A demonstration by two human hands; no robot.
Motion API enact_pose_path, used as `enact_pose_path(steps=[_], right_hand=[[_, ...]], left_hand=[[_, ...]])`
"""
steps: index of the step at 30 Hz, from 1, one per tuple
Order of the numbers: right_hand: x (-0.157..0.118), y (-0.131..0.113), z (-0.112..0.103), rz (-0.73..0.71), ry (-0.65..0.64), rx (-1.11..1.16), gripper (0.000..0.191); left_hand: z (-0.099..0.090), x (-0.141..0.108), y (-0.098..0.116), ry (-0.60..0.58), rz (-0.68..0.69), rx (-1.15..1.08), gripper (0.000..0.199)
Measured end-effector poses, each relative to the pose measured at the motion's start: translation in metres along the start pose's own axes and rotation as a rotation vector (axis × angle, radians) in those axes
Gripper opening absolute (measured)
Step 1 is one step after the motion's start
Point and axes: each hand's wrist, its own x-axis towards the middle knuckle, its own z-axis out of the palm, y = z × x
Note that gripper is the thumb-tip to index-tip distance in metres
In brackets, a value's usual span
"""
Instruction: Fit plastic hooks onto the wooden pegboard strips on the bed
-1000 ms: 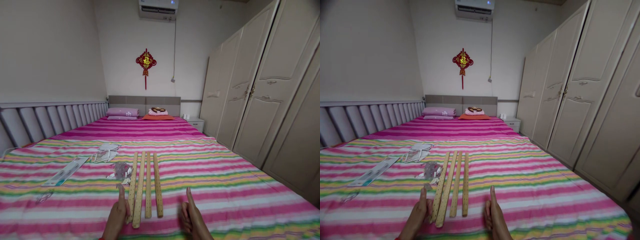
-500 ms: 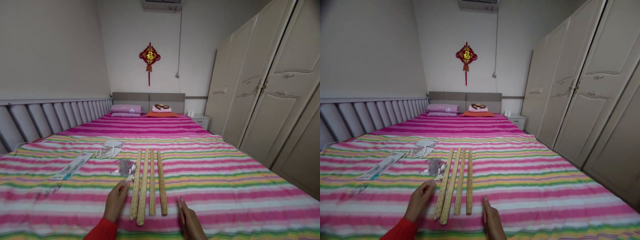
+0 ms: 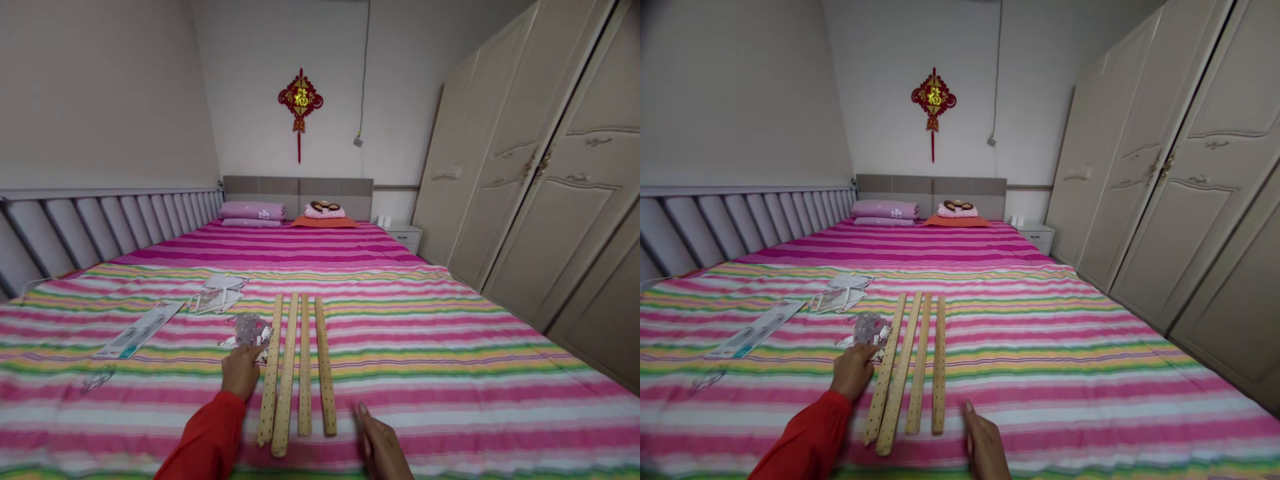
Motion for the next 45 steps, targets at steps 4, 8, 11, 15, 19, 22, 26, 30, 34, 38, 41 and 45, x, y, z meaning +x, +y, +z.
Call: enact_pose_path(steps=[4, 8, 11, 15, 19, 22, 26, 30, 34, 38, 41, 45], right_hand=[[0.003, 0.004, 0.001, 0.035, -0.029, 0.047, 0.060], [0.004, 0.002, 0.003, 0.083, -0.027, 0.088, 0.060], [0.005, 0.002, 0.003, 0.102, -0.031, 0.087, 0.061], [0.007, 0.002, 0.002, 0.100, -0.046, 0.073, 0.061], [0.012, 0.005, 0.000, 0.054, -0.059, 0.051, 0.061], [0.015, 0.003, 0.002, 0.004, -0.092, 0.044, 0.060], [0.009, -0.013, 0.011, -0.094, -0.167, 0.050, 0.053], [0.003, -0.034, 0.021, -0.161, -0.221, 0.087, 0.040], [0.002, -0.039, 0.024, -0.211, -0.253, 0.137, 0.043], [0.000, -0.037, 0.022, -0.352, -0.292, 0.062, 0.032], [-0.003, -0.035, 0.020, -0.419, -0.330, -0.009, 0.027], [-0.005, -0.032, 0.020, -0.431, -0.315, -0.034, 0.020]], left_hand=[[-0.003, 0.002, -0.004, 0.005, 0.005, 0.003, 0.035], [-0.004, 0.003, -0.008, 0.048, 0.039, -0.021, 0.030], [-0.005, 0.003, -0.011, 0.105, 0.051, -0.084, 0.027], [-0.012, 0.000, -0.014, 0.227, 0.017, -0.262, 0.022], [-0.022, -0.009, -0.011, 0.277, -0.122, -0.731, 0.029], [-0.030, -0.028, 0.001, 0.190, -0.223, -1.142, 0.044], [-0.030, -0.060, 0.029, -0.062, -0.313, -1.474, 0.057], [-0.021, -0.082, 0.061, -0.256, -0.315, -1.585, 0.056], [-0.008, -0.092, 0.085, -0.331, -0.271, -1.600, 0.045], [0.004, -0.102, 0.096, -0.375, -0.183, -1.540, 0.034], [0.007, -0.107, 0.098, -0.335, -0.109, -1.462, 0.027], [0.004, -0.106, 0.098, -0.301, -0.032, -1.357, 0.025]])
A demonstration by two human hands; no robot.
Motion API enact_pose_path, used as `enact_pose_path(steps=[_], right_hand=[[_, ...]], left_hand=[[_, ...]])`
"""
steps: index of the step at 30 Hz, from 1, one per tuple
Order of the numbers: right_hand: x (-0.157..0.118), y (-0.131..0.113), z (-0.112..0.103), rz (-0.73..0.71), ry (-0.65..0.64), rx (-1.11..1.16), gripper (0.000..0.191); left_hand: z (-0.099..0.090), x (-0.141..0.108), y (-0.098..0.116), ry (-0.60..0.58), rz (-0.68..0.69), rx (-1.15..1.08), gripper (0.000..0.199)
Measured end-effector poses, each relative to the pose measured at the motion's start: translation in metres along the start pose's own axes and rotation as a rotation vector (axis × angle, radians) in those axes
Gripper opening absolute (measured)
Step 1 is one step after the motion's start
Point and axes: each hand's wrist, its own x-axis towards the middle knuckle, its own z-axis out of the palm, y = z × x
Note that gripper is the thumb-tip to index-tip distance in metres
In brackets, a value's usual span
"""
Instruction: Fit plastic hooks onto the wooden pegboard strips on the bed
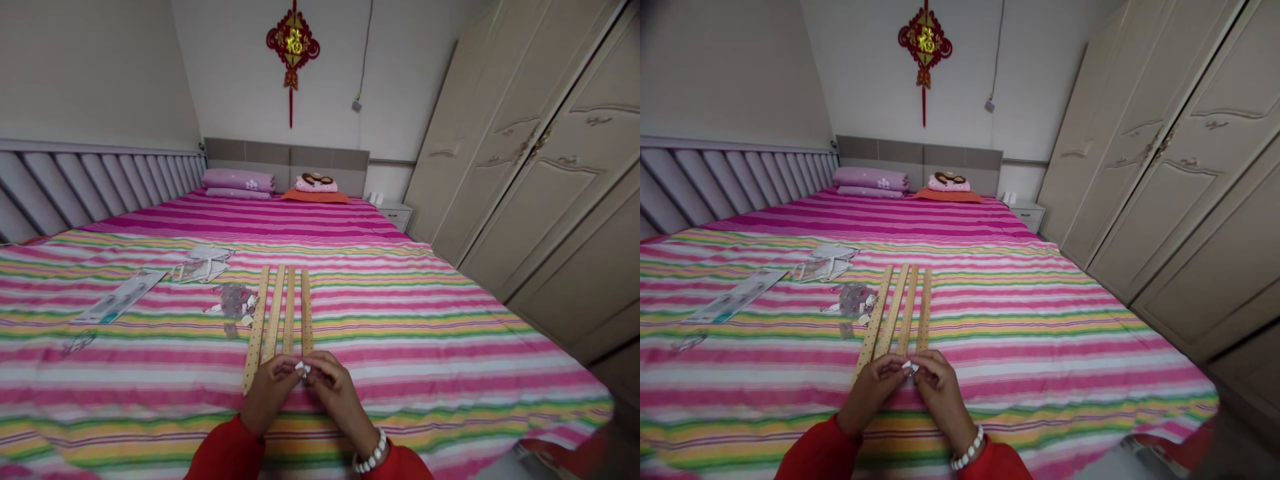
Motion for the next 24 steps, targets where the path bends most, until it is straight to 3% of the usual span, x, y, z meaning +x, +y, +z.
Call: enact_pose_path(steps=[4, 9, 16, 24], right_hand=[[-0.003, 0.003, 0.002, 0.103, 0.032, 0.100, 0.025], [-0.007, 0.007, 0.006, 0.271, 0.120, 0.245, 0.034], [-0.007, 0.011, 0.004, 0.360, 0.122, 0.338, 0.042], [0.009, 0.012, 0.000, 0.370, 0.239, 0.278, 0.041]], left_hand=[[0.000, 0.001, 0.005, 0.017, 0.041, 0.138, 0.027], [0.004, -0.002, 0.008, 0.010, 0.211, 0.363, 0.019], [0.006, 0.006, 0.009, -0.040, 0.032, 0.111, 0.028], [0.013, 0.038, 0.002, 0.009, 0.051, 0.093, 0.033]])
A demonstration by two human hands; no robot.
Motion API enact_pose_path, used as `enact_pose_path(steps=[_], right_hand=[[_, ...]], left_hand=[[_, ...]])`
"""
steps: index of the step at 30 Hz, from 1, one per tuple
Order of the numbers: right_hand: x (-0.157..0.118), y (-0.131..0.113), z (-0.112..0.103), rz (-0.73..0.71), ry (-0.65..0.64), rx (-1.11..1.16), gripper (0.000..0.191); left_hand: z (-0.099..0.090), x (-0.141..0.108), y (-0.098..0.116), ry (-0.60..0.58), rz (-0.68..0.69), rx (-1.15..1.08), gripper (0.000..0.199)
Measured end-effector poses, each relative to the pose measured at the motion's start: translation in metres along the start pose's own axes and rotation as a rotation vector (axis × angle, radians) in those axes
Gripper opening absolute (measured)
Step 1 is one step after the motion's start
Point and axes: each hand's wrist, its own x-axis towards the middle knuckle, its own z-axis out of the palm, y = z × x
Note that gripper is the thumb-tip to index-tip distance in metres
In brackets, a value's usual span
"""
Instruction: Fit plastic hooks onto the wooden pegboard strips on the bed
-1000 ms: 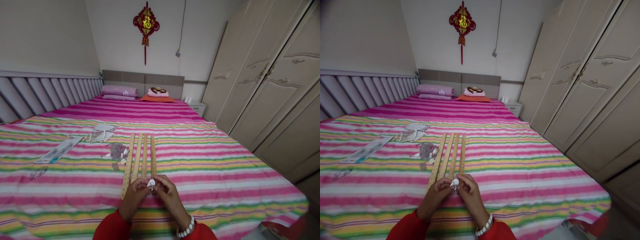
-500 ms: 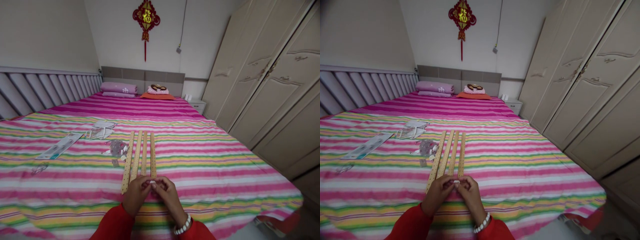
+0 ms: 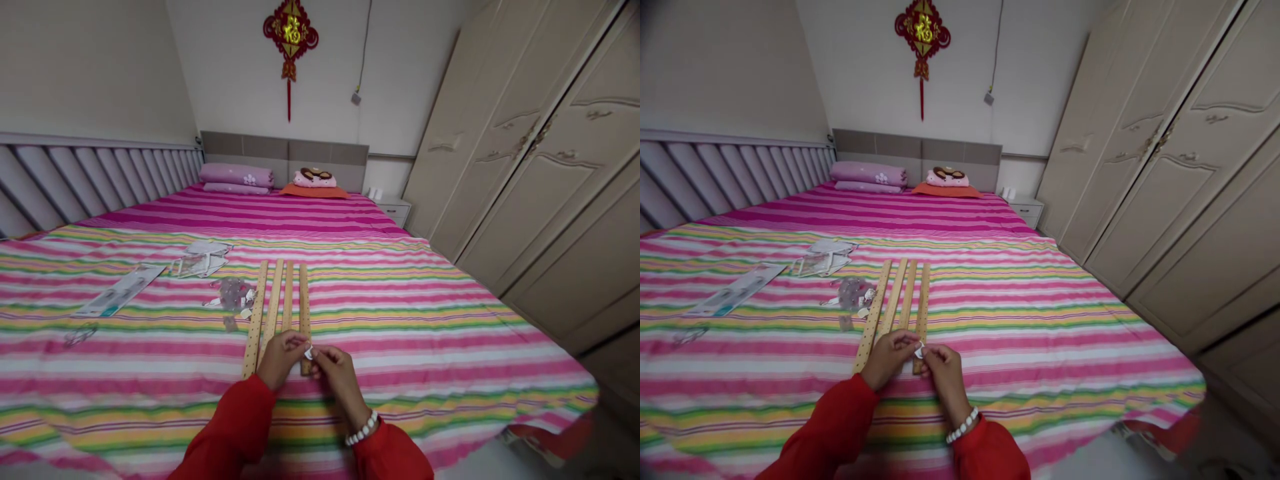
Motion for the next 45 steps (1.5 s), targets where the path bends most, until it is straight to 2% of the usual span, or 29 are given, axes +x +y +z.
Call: enact_pose_path(steps=[7, 12, 17, 20, 23, 32, 39, 45], right_hand=[[0.007, 0.009, -0.002, -0.017, 0.034, -0.003, 0.051], [0.002, 0.020, -0.001, -0.047, 0.048, -0.041, 0.044], [0.000, 0.017, 0.001, -0.151, 0.091, -0.201, 0.037], [-0.002, 0.015, 0.000, -0.186, 0.065, -0.237, 0.036], [-0.003, 0.016, -0.001, -0.155, 0.045, -0.191, 0.039], [0.014, 0.023, -0.002, -0.049, 0.106, -0.056, 0.043], [0.018, 0.023, 0.002, -0.035, 0.121, -0.053, 0.037], [0.019, 0.027, 0.002, -0.056, 0.120, -0.068, 0.035]], left_hand=[[0.002, 0.014, -0.004, -0.038, 0.029, 0.068, 0.027], [0.000, 0.017, -0.010, -0.064, 0.022, 0.116, 0.022], [0.000, 0.017, -0.009, -0.069, 0.040, 0.150, 0.019], [-0.001, 0.017, -0.010, -0.080, 0.047, 0.165, 0.018], [-0.001, 0.018, -0.014, -0.064, 0.074, 0.193, 0.017], [-0.003, 0.008, -0.022, 0.014, 0.190, 0.299, 0.021], [-0.006, -0.004, -0.027, -0.045, 0.224, 0.323, 0.023], [-0.001, -0.003, -0.036, -0.034, 0.227, 0.317, 0.024]])
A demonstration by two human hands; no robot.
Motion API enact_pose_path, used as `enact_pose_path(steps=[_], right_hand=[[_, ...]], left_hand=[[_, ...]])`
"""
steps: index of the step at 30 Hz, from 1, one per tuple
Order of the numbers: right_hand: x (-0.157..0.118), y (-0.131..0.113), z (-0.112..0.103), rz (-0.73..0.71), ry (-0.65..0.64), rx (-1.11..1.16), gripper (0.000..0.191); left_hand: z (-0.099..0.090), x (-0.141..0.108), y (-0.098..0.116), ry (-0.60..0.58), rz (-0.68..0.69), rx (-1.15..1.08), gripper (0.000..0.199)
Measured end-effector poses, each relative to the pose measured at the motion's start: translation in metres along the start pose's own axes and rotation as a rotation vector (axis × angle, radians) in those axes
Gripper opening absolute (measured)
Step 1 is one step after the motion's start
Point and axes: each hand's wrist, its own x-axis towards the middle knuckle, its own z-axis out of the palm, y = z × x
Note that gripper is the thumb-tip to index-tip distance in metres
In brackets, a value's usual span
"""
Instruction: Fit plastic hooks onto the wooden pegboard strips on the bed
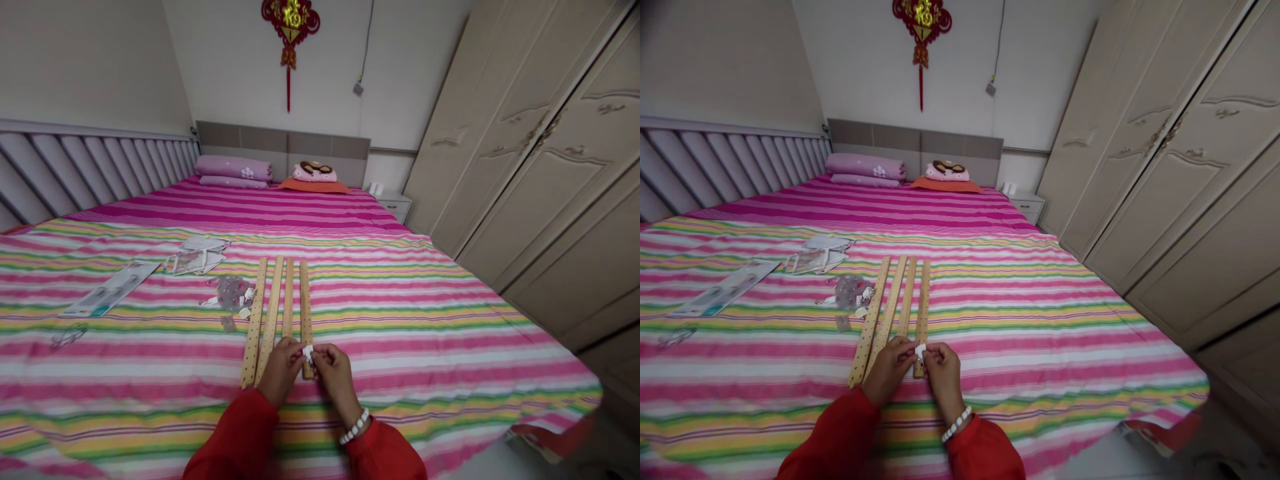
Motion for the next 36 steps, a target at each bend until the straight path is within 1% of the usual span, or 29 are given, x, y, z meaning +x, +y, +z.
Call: enact_pose_path(steps=[5, 10, 20, 25, 28, 32, 36], right_hand=[[0.001, 0.004, -0.001, -0.004, 0.009, 0.004, 0.034], [0.003, 0.007, -0.001, -0.042, 0.012, -0.016, 0.029], [0.005, 0.007, 0.002, -0.062, 0.025, -0.083, 0.021], [0.005, 0.011, 0.005, -0.033, 0.032, -0.042, 0.021], [0.005, 0.014, 0.005, -0.009, 0.034, -0.027, 0.022], [0.004, 0.011, 0.003, 0.072, -0.006, -0.017, 0.023], [0.005, 0.005, 0.001, 0.106, 0.007, 0.024, 0.025]], left_hand=[[0.004, -0.005, -0.001, 0.044, 0.019, 0.126, 0.022], [0.004, -0.006, 0.004, 0.008, 0.072, 0.228, 0.021], [0.000, -0.002, 0.013, -0.088, 0.083, 0.290, 0.021], [-0.002, 0.000, 0.015, -0.143, 0.083, 0.326, 0.024], [-0.004, 0.001, 0.016, -0.158, 0.090, 0.384, 0.025], [-0.006, -0.001, 0.015, -0.134, 0.123, 0.496, 0.024], [-0.004, -0.004, 0.011, -0.088, 0.139, 0.536, 0.026]])
